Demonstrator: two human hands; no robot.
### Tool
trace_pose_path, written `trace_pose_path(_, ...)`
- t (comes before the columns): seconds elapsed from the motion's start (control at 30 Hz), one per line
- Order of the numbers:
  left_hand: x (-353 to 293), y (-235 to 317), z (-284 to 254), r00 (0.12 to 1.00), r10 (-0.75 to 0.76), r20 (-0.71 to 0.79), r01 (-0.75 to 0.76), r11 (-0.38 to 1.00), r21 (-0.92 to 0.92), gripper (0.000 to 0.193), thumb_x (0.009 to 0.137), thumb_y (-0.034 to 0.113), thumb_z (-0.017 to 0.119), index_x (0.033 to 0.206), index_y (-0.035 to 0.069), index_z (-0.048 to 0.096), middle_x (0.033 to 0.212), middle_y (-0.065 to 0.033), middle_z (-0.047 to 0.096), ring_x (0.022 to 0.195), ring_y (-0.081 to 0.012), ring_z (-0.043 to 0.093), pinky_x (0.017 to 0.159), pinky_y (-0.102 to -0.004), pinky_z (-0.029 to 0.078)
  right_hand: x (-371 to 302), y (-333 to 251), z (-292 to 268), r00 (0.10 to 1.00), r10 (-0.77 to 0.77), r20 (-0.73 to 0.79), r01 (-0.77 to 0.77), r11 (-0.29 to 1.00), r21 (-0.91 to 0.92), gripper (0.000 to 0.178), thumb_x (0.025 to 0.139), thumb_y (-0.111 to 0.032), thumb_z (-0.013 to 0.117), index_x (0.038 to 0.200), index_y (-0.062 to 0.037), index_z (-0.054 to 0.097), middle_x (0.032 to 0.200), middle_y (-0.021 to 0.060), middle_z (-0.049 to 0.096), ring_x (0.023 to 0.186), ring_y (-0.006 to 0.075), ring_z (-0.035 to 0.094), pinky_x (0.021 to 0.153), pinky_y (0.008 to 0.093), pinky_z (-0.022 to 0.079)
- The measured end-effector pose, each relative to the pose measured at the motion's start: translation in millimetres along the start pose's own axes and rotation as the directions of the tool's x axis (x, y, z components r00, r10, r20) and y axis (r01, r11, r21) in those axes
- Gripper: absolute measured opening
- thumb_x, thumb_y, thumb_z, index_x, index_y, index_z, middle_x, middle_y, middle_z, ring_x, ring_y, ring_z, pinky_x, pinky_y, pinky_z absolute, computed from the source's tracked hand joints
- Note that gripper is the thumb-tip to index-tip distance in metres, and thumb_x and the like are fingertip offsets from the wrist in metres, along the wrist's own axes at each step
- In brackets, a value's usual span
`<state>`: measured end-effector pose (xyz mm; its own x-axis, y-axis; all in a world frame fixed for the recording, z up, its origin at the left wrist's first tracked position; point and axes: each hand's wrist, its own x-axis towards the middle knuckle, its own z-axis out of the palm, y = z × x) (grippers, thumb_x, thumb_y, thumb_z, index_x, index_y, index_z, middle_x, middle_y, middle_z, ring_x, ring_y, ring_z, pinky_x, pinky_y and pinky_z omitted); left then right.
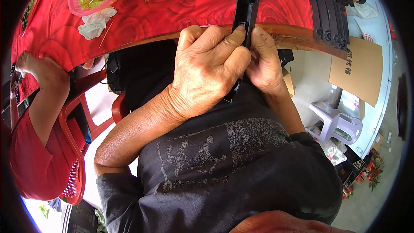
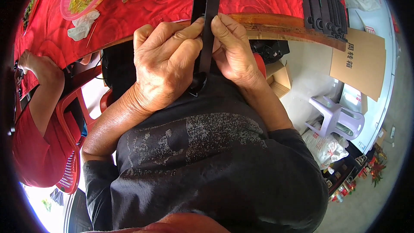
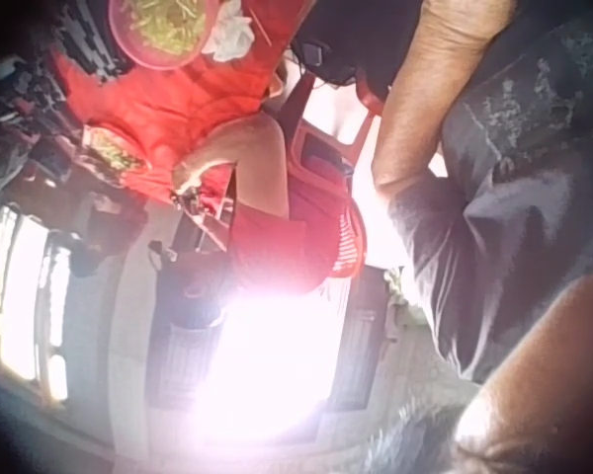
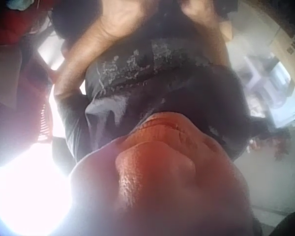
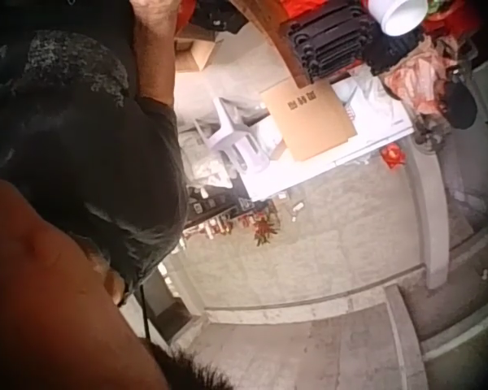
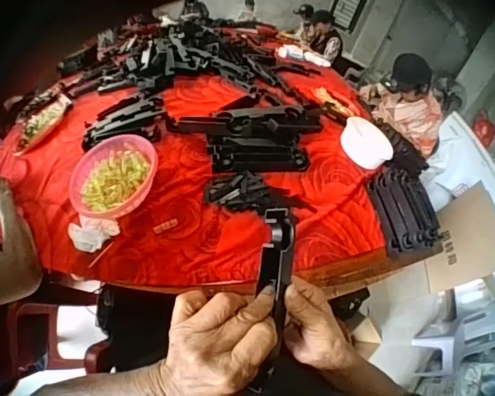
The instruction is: The person assembles bubble levels by taking small vials from a bowl and pressing them into slots inside black plastic frames by hand.
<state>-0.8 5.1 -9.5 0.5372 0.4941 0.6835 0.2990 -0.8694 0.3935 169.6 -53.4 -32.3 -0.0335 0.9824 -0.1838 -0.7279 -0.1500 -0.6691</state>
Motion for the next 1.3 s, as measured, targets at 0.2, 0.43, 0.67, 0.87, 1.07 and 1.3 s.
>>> trace_pose_path(0.2,5,-2,-6,0.991,-0.091,0.095,0.093,0.996,-0.016,0.022,0.07,0.006,0.073,0.09,0.008,0.067,0.11,-0.0015,0.074,0.089,-0.019,0.063,0.08,-0.0338,0.041,4,2,3,0.996,0.01,-0.087,-0.013,0.999,-0.034,0.029,0.108,-0.027,0.052,0.116,-0.0015,0.062,0.097,0.0023,0.07,0.086,0.0083,0.066,0.077,0.0239,0.053)
trace_pose_path(0.43,21,-9,-16,0.994,-0.085,0.064,0.091,0.991,-0.097,0.02,0.079,0.003,0.074,0.098,0.008,0.07,0.107,-0.0044,0.07,0.094,-0.0253,0.063,0.078,-0.0381,0.047,5,4,5,0.974,-0.003,-0.225,-0.014,0.997,-0.074,0.032,0.107,-0.031,0.053,0.117,-0.0024,0.063,0.096,0.0006,0.071,0.082,0.0055,0.066,0.074,0.0214,0.054)
trace_pose_path(0.67,44,-28,-25,0.968,-0.185,0.168,0.197,0.978,-0.06,0.014,0.08,0.006,0.076,0.094,0.006,0.072,0.087,-0.0083,0.063,0.082,-0.0257,0.063,0.074,-0.0358,0.052,8,0,0,0.982,0.013,-0.188,-0.021,0.999,-0.041,0.039,0.106,-0.04,0.051,0.116,-0.0042,0.063,0.102,0.0049,0.071,0.091,0.0144,0.069,0.081,0.0303,0.057)
trace_pose_path(0.87,61,-32,-35,0.949,-0.046,0.312,0.07,0.995,-0.066,0.012,0.079,0.005,0.073,0.089,0.001,0.068,0.088,-0.0118,0.055,0.084,-0.0287,0.054,0.076,-0.0392,0.045,10,-8,8,0.98,0.096,-0.174,-0.112,0.99,-0.085,0.04,0.104,-0.042,0.055,0.111,-0.0043,0.064,0.09,0.0036,0.07,0.08,0.0125,0.068,0.073,0.0266,0.056)
trace_pose_path(1.07,61,-26,-44,0.87,-0.137,0.474,0.157,0.988,-0.002,0.014,0.079,0.012,0.074,0.083,0.001,0.066,0.094,-0.0135,0.053,0.096,-0.03,0.052,0.081,-0.0425,0.044,9,-10,15,0.941,0.157,-0.3,-0.222,0.956,-0.194,0.038,0.103,-0.042,0.057,0.107,-0.005,0.064,0.085,0.0025,0.069,0.073,0.0101,0.067,0.064,0.0238,0.055)
trace_pose_path(1.3,44,-19,-42,0.79,-0.314,0.526,0.345,0.938,0.041,0.019,0.079,0.017,0.073,0.079,0.0,0.065,0.097,-0.0145,0.051,0.098,-0.0304,0.05,0.086,-0.0431,0.041,12,-4,11,0.934,0.299,-0.198,-0.335,0.923,-0.187,0.038,0.103,-0.038,0.06,0.108,-0.001,0.067,0.092,0.0029,0.071,0.075,0.0055,0.067,0.063,0.0191,0.056)
